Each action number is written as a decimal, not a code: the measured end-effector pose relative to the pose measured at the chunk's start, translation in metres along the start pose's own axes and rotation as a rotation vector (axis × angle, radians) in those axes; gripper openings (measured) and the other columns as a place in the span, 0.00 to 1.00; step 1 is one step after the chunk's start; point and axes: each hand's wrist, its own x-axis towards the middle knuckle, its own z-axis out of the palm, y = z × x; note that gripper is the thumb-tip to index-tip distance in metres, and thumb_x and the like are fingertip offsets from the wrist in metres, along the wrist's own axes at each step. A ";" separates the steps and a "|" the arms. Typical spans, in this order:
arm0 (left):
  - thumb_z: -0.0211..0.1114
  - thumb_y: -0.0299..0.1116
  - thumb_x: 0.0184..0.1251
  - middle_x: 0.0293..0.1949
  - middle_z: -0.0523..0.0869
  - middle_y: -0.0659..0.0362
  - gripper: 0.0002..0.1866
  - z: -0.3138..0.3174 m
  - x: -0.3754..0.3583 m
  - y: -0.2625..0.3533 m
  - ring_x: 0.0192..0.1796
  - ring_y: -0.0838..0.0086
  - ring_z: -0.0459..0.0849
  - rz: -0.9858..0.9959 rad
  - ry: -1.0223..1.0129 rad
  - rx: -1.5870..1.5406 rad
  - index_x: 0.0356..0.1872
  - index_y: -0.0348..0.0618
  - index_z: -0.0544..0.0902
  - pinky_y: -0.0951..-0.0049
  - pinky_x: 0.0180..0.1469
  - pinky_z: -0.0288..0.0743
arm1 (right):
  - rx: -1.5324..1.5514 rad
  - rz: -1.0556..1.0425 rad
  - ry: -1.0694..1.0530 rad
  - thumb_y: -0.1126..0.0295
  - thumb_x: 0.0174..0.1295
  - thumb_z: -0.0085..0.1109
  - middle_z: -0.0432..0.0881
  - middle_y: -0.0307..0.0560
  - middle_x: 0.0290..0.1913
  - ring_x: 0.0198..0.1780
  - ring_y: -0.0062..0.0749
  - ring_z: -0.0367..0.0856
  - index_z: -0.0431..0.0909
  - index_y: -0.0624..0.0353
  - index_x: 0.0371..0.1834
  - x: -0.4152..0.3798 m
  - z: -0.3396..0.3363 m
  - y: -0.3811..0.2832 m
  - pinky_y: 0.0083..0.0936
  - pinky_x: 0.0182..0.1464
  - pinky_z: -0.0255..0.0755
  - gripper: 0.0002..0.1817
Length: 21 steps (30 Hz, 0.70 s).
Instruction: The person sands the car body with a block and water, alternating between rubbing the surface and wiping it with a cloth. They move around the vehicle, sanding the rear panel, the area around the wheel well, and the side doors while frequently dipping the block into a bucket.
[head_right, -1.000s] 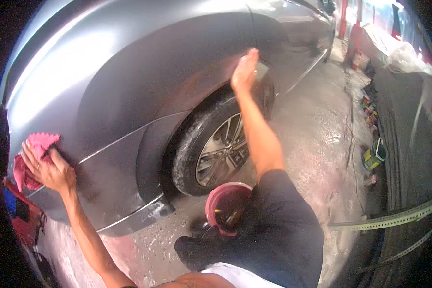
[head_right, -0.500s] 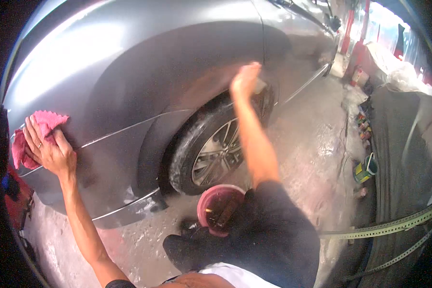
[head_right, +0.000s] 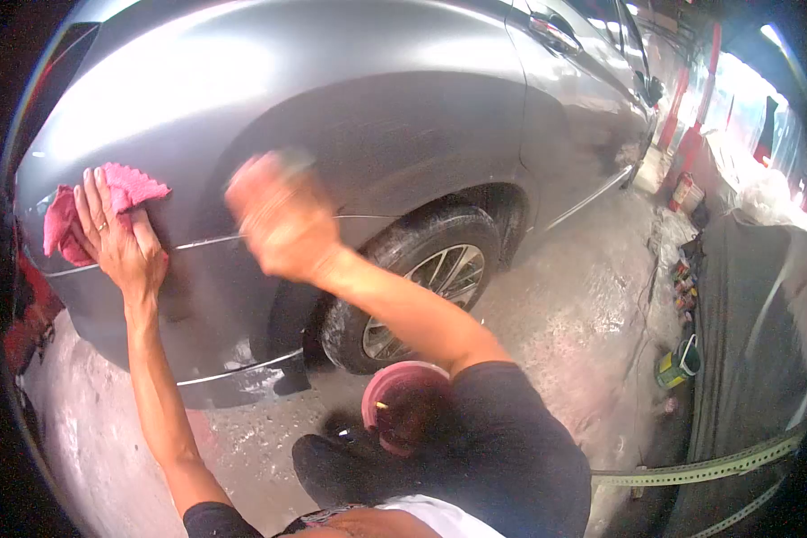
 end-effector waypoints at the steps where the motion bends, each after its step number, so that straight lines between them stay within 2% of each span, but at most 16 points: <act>1: 0.54 0.26 0.61 0.74 0.65 0.54 0.33 -0.001 0.001 -0.004 0.78 0.57 0.56 0.023 0.011 -0.065 0.72 0.42 0.67 0.56 0.78 0.44 | -0.320 -0.283 -0.078 0.65 0.69 0.41 0.56 0.60 0.76 0.79 0.47 0.50 0.59 0.66 0.73 -0.004 0.000 -0.013 0.46 0.80 0.37 0.30; 3: 0.50 0.18 0.57 0.72 0.69 0.53 0.32 -0.008 -0.003 -0.008 0.78 0.55 0.56 -0.006 -0.009 -0.168 0.68 0.39 0.72 0.58 0.78 0.48 | -0.918 -0.892 -0.235 0.61 0.66 0.52 0.63 0.56 0.74 0.77 0.45 0.59 0.65 0.59 0.72 0.001 0.002 -0.037 0.46 0.79 0.45 0.31; 4: 0.48 0.16 0.55 0.71 0.70 0.52 0.32 -0.014 -0.006 -0.013 0.78 0.56 0.58 -0.019 -0.037 -0.234 0.66 0.38 0.73 0.59 0.78 0.49 | -1.062 -0.675 -0.241 0.63 0.68 0.51 0.61 0.58 0.75 0.78 0.44 0.55 0.64 0.63 0.72 0.026 -0.030 -0.046 0.42 0.80 0.42 0.30; 5: 0.46 0.15 0.53 0.70 0.72 0.51 0.32 -0.021 -0.010 -0.017 0.77 0.56 0.60 -0.029 -0.061 -0.304 0.64 0.37 0.75 0.60 0.78 0.50 | -0.852 0.290 -0.151 0.64 0.70 0.46 0.62 0.66 0.73 0.77 0.56 0.56 0.65 0.70 0.70 0.066 -0.044 -0.106 0.48 0.79 0.44 0.28; 6: 0.44 0.14 0.51 0.69 0.74 0.50 0.33 -0.030 -0.018 -0.019 0.77 0.57 0.61 -0.111 -0.043 -0.425 0.63 0.36 0.75 0.61 0.78 0.50 | -1.106 -0.337 0.304 0.65 0.75 0.39 0.61 0.67 0.73 0.77 0.57 0.54 0.61 0.74 0.70 0.080 -0.105 -0.010 0.44 0.80 0.41 0.27; 7: 0.43 0.14 0.49 0.67 0.75 0.49 0.34 -0.039 -0.027 -0.018 0.77 0.58 0.61 -0.185 -0.025 -0.553 0.62 0.36 0.76 0.62 0.77 0.49 | -1.001 -0.069 0.499 0.63 0.77 0.32 0.57 0.68 0.75 0.78 0.56 0.51 0.58 0.76 0.71 0.101 -0.140 0.018 0.39 0.80 0.40 0.28; 9: 0.41 0.15 0.52 0.63 0.79 0.50 0.33 -0.066 -0.061 -0.005 0.56 0.66 0.82 -0.405 -0.067 -0.627 0.64 0.33 0.73 0.69 0.60 0.74 | -1.405 0.259 0.299 0.63 0.77 0.30 0.55 0.66 0.76 0.79 0.52 0.47 0.56 0.76 0.72 0.101 -0.123 -0.020 0.35 0.80 0.37 0.29; 10: 0.41 0.17 0.54 0.57 0.82 0.50 0.33 -0.091 -0.090 0.009 0.45 0.71 0.83 -0.749 -0.234 -0.968 0.67 0.33 0.71 0.72 0.50 0.78 | -0.898 -0.199 0.399 0.62 0.76 0.31 0.59 0.65 0.75 0.78 0.54 0.50 0.57 0.77 0.71 0.088 -0.096 0.031 0.36 0.80 0.39 0.29; 11: 0.41 0.18 0.55 0.52 0.84 0.51 0.34 -0.107 -0.119 0.024 0.48 0.70 0.83 -0.901 -0.248 -1.061 0.69 0.33 0.68 0.72 0.52 0.78 | -0.977 -0.449 0.300 0.64 0.74 0.38 0.65 0.63 0.72 0.77 0.55 0.53 0.63 0.74 0.70 0.056 -0.020 -0.036 0.38 0.80 0.40 0.28; 13: 0.44 0.21 0.61 0.50 0.85 0.49 0.28 -0.143 -0.174 0.057 0.51 0.62 0.84 -0.843 -0.368 -0.767 0.64 0.30 0.73 0.63 0.60 0.74 | -0.961 -0.536 0.083 0.63 0.73 0.40 0.64 0.61 0.73 0.77 0.53 0.54 0.63 0.68 0.71 0.034 0.017 -0.064 0.40 0.79 0.42 0.27; 14: 0.47 0.25 0.65 0.48 0.84 0.46 0.24 -0.149 -0.238 0.059 0.46 0.60 0.86 -0.603 -0.359 -0.493 0.62 0.32 0.74 0.61 0.54 0.78 | -0.970 -0.623 -0.118 0.63 0.72 0.43 0.64 0.59 0.73 0.77 0.52 0.55 0.64 0.63 0.72 0.030 0.032 -0.073 0.41 0.78 0.44 0.27; 15: 0.49 0.28 0.67 0.49 0.84 0.44 0.21 -0.179 -0.269 0.084 0.52 0.57 0.84 -0.963 -0.440 -0.661 0.59 0.32 0.77 0.59 0.58 0.74 | -0.977 -0.722 -0.319 0.63 0.71 0.45 0.63 0.57 0.74 0.77 0.51 0.55 0.65 0.57 0.73 0.033 0.047 -0.083 0.43 0.78 0.46 0.27; 18: 0.53 0.32 0.69 0.49 0.84 0.45 0.19 -0.274 -0.353 0.131 0.51 0.51 0.83 -1.098 -0.779 -0.550 0.57 0.35 0.78 0.56 0.58 0.73 | -0.988 -0.386 0.173 0.63 0.74 0.41 0.69 0.64 0.69 0.74 0.51 0.61 0.68 0.71 0.67 0.125 -0.047 -0.042 0.40 0.77 0.51 0.25; 19: 0.55 0.34 0.66 0.55 0.81 0.45 0.21 -0.292 -0.391 0.146 0.57 0.48 0.79 -0.934 -0.734 -0.502 0.58 0.39 0.77 0.57 0.62 0.70 | -1.073 -0.325 0.281 0.63 0.74 0.41 0.69 0.64 0.69 0.74 0.50 0.62 0.69 0.71 0.66 0.153 -0.090 0.004 0.39 0.77 0.52 0.25; 20: 0.55 0.36 0.64 0.63 0.76 0.47 0.22 -0.291 -0.451 0.155 0.65 0.49 0.73 -0.884 -1.125 -0.500 0.59 0.43 0.77 0.53 0.67 0.64 | -1.057 -0.337 0.267 0.63 0.74 0.41 0.69 0.64 0.69 0.74 0.50 0.62 0.69 0.71 0.66 0.151 -0.073 -0.001 0.39 0.77 0.52 0.25; 21: 0.55 0.36 0.64 0.63 0.76 0.47 0.22 -0.304 -0.460 0.157 0.65 0.49 0.73 -0.908 -1.100 -0.485 0.59 0.43 0.77 0.53 0.67 0.64 | -1.066 -0.394 0.227 0.63 0.74 0.41 0.69 0.64 0.69 0.74 0.50 0.62 0.69 0.71 0.66 0.143 -0.044 -0.020 0.39 0.76 0.52 0.25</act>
